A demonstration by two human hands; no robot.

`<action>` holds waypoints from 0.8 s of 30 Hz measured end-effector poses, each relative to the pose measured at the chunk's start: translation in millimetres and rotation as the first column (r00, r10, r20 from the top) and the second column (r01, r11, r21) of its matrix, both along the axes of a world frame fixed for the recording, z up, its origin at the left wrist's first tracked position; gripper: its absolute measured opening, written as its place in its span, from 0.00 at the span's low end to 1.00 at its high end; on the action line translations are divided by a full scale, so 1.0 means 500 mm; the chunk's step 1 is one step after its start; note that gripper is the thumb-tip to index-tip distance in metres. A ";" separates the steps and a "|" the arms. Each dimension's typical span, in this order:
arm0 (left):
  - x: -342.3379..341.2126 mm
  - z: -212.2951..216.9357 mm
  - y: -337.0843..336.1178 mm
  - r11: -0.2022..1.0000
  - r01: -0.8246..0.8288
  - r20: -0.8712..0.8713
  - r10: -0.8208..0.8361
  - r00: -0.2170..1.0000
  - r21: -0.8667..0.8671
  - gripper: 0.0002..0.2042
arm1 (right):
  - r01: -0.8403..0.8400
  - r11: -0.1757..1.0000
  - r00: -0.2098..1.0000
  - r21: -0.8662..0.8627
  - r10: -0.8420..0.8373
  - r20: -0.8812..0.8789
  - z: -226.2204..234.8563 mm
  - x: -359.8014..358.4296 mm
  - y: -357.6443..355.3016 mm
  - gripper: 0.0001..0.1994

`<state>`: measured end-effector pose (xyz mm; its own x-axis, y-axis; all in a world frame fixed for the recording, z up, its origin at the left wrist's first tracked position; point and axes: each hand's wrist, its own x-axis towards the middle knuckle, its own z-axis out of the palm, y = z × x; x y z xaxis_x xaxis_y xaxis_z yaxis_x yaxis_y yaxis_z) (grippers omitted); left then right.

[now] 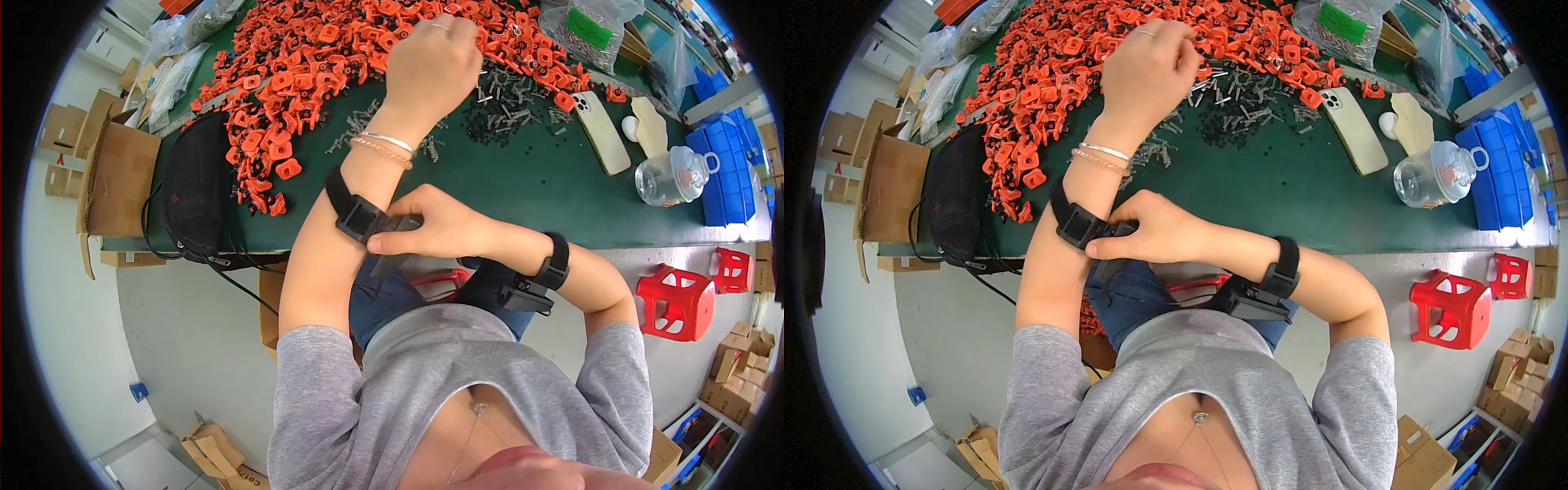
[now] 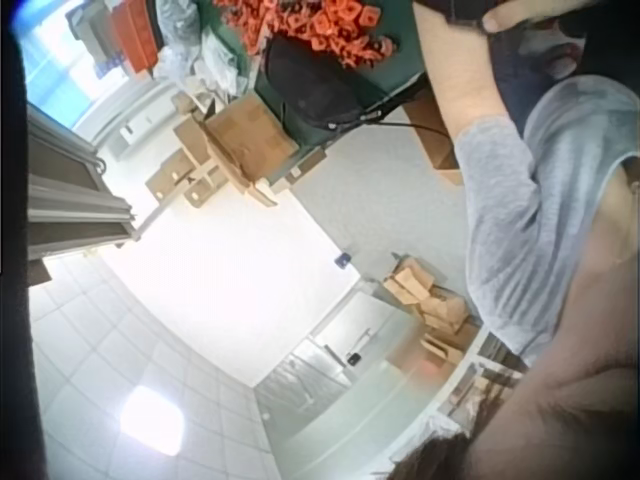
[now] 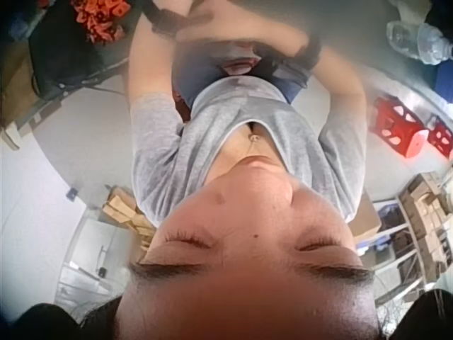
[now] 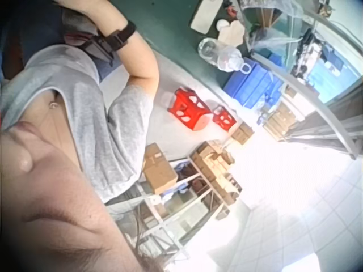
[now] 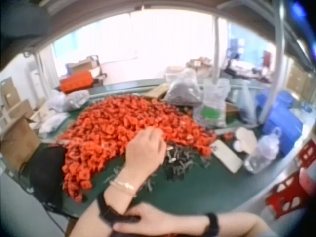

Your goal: Insert metal pins or screws into red plastic components on a workbench.

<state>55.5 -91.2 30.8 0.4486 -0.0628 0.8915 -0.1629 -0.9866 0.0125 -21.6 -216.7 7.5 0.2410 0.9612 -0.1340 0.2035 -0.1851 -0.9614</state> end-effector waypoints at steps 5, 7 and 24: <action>-0.014 -0.011 -0.009 0.963 -0.032 -0.096 0.059 0.994 0.267 0.03 | 0.022 0.998 0.987 -0.067 -0.032 -0.157 0.006 0.001 0.008 0.25; -0.020 -0.009 -0.021 0.987 0.100 -0.167 -0.121 0.979 -0.127 0.06 | 0.026 0.999 0.990 0.020 -0.023 -0.140 -0.013 0.000 0.008 0.25; -0.054 0.025 -0.003 -0.379 -0.087 0.249 -0.746 0.618 -0.921 0.09 | 0.010 0.997 0.998 0.073 -0.006 -0.059 -0.007 0.066 -0.017 0.27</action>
<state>28.6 -92.9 43.2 0.9794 0.1770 -0.0971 -0.0051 0.5025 0.8645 11.3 -225.0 4.1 0.2423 0.9671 -0.0774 0.1451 -0.1150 -0.9827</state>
